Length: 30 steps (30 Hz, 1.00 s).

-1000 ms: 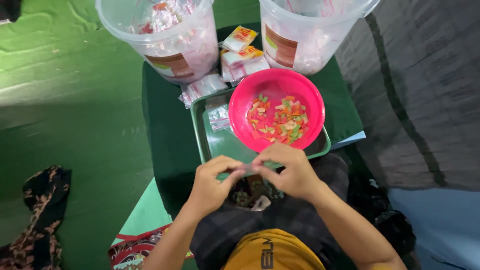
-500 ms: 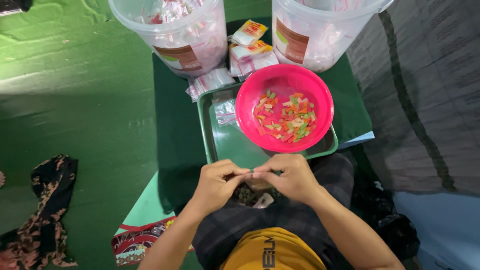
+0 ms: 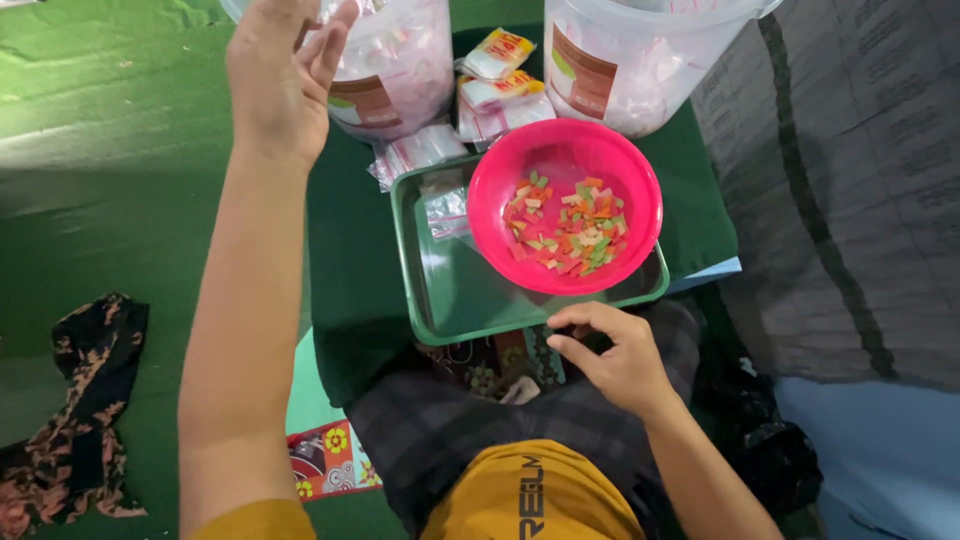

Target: Packaging small snacks into plastic bags from a bowl

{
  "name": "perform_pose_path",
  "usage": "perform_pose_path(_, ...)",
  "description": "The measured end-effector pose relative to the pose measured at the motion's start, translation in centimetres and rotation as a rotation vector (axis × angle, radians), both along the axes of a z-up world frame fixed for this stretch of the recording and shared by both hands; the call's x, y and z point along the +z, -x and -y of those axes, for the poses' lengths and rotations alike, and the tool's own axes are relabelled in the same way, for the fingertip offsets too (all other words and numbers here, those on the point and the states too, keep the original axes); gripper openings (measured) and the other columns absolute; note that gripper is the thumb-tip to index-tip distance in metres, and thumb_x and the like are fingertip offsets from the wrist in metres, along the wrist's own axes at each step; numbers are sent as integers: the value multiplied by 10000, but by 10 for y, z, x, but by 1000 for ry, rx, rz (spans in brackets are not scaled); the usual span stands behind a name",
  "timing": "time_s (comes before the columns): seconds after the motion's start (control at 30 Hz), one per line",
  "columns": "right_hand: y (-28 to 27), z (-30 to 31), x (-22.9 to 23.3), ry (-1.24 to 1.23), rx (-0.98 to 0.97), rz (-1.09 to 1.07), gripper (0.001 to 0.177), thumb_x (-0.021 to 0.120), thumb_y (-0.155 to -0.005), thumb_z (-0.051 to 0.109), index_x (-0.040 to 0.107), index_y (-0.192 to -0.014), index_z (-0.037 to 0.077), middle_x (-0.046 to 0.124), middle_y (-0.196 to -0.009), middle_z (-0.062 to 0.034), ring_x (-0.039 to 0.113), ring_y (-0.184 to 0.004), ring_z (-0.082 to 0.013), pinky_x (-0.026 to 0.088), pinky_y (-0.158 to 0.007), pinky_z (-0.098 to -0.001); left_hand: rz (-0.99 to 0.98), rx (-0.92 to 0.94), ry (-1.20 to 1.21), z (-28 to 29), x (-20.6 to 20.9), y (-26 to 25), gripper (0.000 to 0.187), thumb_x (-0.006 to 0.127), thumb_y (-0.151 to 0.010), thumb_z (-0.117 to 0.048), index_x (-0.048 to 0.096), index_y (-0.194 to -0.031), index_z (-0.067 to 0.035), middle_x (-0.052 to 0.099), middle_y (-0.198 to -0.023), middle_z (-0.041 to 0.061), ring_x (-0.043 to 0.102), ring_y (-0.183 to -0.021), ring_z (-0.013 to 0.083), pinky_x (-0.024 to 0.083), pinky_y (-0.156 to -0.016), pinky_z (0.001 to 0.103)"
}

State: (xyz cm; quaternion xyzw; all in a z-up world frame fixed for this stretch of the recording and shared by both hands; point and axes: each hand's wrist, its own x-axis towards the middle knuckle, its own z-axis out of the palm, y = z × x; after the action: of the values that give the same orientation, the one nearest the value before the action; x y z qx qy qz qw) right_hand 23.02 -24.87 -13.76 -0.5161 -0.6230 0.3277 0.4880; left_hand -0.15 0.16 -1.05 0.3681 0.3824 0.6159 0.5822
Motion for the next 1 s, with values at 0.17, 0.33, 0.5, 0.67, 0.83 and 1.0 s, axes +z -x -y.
perform_pose_path(0.17, -14, 16, -22, 143, -60, -10, 80, 693, -763, 105, 685, -841, 88, 700, -848, -35, 644, -753, -114, 494, -657, -229, -343, -16, -125, 45, -40, -21, 124, 482, -903, 52, 446, -897, -67, 551, -1024, 104, 614, -767, 193, 609, -555, 255)
perform_pose_path(0.33, -19, 24, -48, 234, -124, -57, 74, 742, -708, 62, 740, -778, 85, 727, -755, -50, 672, -645, -153, 537, -605, -275, -1285, -212, -531, 39, -196, 6, 148, 701, -778, -232, 664, -820, -95, 639, -772, 82, 622, -823, 244, 488, -738, 323)
perform_pose_path(0.5, -15, 22, -50, 223, -100, -53, 61, 728, -721, 75, 735, -779, 93, 722, -758, -51, 657, -628, -149, 524, -595, -270, -1823, -322, -652, 48, -261, 15, 365, 510, -881, -470, 673, -975, -158, 618, -978, 48, 493, -1142, 237, 228, -1081, 447)
perform_pose_path(0.67, -4, 17, -43, 157, -55, -88, 40, 731, -723, 86, 731, -763, 91, 723, -750, -56, 668, -636, -150, 524, -591, -263, -1732, -187, -676, 67, -252, 14, 109, 542, -847, -165, 604, -830, -76, 598, -871, 56, 538, -1049, 220, 210, -1094, 427)
perform_pose_path(0.83, 9, 15, -45, 164, -12, -85, 53, 736, -716, 67, 728, -766, 85, 719, -751, -45, 656, -626, -141, 523, -586, -255, -1498, -135, -610, 94, -226, 13, 49, 645, -769, -95, 614, -807, -92, 605, -780, 52, 598, -876, 246, 313, -1050, 414)
perform_pose_path(1.0, 20, 14, -50, 159, 33, -127, 54, 733, -722, 59, 726, -770, 82, 717, -758, -73, 641, -617, -159, 514, -585, -269, -1306, -142, -465, 116, -209, 11, 165, 750, -591, -116, 610, -662, -166, 608, -691, 5, 607, -817, 236, 359, -1016, 385)
